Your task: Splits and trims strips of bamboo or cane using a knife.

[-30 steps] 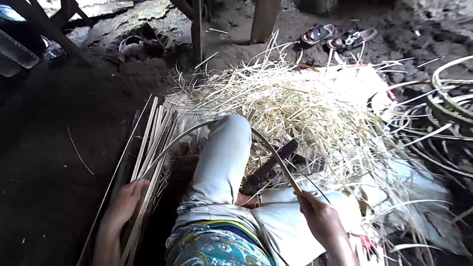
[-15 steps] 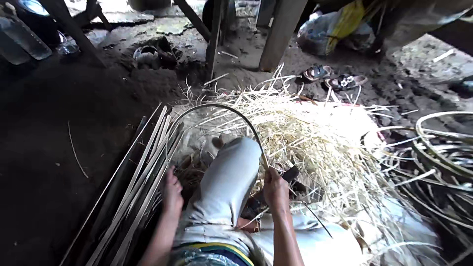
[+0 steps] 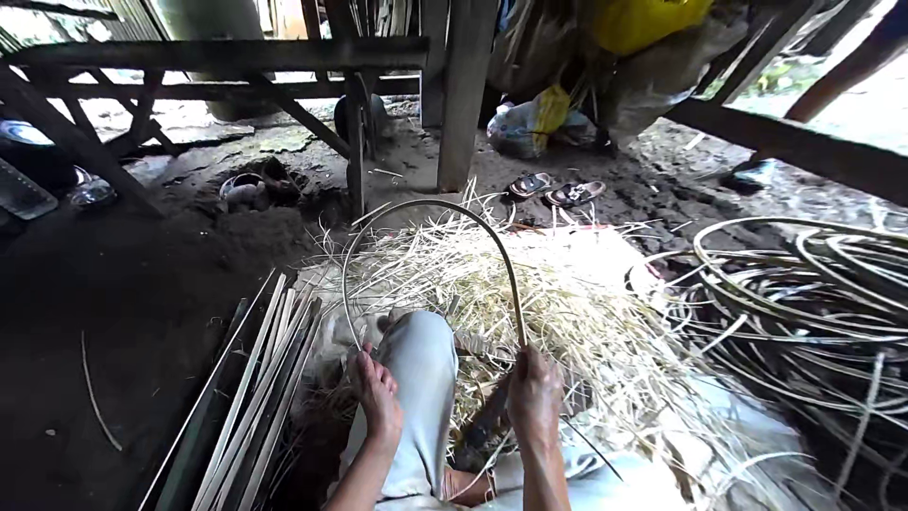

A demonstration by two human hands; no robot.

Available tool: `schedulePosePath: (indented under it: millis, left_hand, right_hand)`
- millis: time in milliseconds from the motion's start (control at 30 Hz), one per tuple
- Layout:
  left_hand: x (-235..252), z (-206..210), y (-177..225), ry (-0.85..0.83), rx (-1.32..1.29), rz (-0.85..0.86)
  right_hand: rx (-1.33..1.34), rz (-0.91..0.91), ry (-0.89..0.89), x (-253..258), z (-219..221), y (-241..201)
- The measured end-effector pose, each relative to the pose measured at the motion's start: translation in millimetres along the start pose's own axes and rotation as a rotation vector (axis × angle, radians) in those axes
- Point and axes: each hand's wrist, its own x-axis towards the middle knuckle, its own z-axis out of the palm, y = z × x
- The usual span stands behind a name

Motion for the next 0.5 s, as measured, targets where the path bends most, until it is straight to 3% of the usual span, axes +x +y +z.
schedulePosePath:
  millis: [233,500]
  left_hand:
    - [2.0,4.5,-6.3,0.017,0.016,0.006]
    - [10.0,7.6,-6.9,0.062,-0.048,-0.070]
  right_hand:
    - [0.009,0.022,-0.020,-14.7,2.2,11.9]
    - [0.030,0.087,-0.164,-29.5,9.6,17.7]
